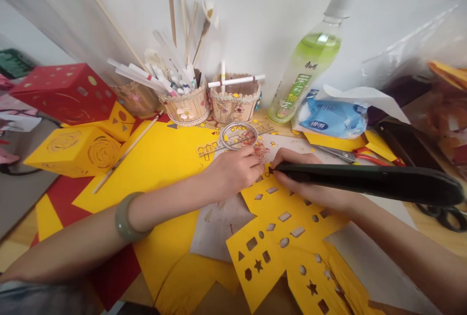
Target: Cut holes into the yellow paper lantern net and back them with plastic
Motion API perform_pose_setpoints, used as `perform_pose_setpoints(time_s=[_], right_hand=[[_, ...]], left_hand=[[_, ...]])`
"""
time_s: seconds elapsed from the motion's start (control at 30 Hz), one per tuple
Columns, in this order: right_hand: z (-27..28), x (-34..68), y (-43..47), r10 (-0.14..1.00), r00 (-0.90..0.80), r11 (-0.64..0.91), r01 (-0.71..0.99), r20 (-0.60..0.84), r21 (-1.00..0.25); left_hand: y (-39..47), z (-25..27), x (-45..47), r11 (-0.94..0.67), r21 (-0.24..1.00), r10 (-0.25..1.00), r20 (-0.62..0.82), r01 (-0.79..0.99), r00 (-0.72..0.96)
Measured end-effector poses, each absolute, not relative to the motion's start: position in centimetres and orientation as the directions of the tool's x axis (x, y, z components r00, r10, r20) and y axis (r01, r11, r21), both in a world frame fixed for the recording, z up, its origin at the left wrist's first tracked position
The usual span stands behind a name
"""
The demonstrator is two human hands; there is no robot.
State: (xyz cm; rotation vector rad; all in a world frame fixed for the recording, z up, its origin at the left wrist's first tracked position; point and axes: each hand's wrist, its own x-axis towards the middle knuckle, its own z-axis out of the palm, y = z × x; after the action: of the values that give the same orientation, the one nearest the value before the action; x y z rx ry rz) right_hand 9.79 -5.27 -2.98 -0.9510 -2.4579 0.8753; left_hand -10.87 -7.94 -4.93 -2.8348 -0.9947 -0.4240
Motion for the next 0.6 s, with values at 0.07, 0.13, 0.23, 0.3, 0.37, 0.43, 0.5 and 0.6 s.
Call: perform_pose_setpoints(time_s=[0.07, 0.13, 0.23, 0.3, 0.37, 0.43, 0.5, 0.6], right_hand=[[-2.2, 9.5, -5.2, 0.667, -0.743, 0.592, 0.489, 0.049, -0.641], [-1.4, 9.1, -5.1, 0.637, -0.771, 0.602, 0.489, 0.01, -0.631], [-0.6, 8.6, -5.1, 0.623, -0.782, 0.614, 0.494, -0.006, -0.615], [-0.5, 8.6, -5.1, 0.622, -0.783, 0.621, 0.495, -0.002, -0.607], [-0.6, 8.7, -5.1, 0.625, -0.78, 0.62, 0.493, 0.005, -0.611], [-0.9, 9.0, -5.1, 0.636, -0.771, 0.615, 0.493, 0.017, -0.615], [-1.4, 9.4, -5.3, 0.664, -0.747, 0.605, 0.512, 0.032, -0.61], [-2.5, 9.8, -5.8, 0.728, -0.682, 0.562, 0.53, 0.075, -0.635]], left_hand=[[-8.0, -4.2, -10.3, -0.73, -0.004, 0.663, 0.235, 0.683, 0.71], [-8.3, -3.7, -9.9, -0.68, 0.052, 0.726, 0.189, 0.731, 0.662], [-8.9, -3.4, -9.7, -0.605, 0.226, 0.795, 0.118, 0.764, 0.595], [-9.3, -3.5, -9.7, -0.558, 0.33, 0.822, 0.093, 0.762, 0.562], [-9.6, -3.8, -9.8, -0.524, 0.383, 0.842, 0.099, 0.761, 0.531], [-9.8, -4.1, -9.8, -0.516, 0.398, 0.849, 0.119, 0.759, 0.515], [-9.8, -4.3, -9.8, -0.524, 0.4, 0.845, 0.134, 0.752, 0.518], [-9.8, -4.5, -9.7, -0.54, 0.387, 0.835, 0.13, 0.748, 0.535]])
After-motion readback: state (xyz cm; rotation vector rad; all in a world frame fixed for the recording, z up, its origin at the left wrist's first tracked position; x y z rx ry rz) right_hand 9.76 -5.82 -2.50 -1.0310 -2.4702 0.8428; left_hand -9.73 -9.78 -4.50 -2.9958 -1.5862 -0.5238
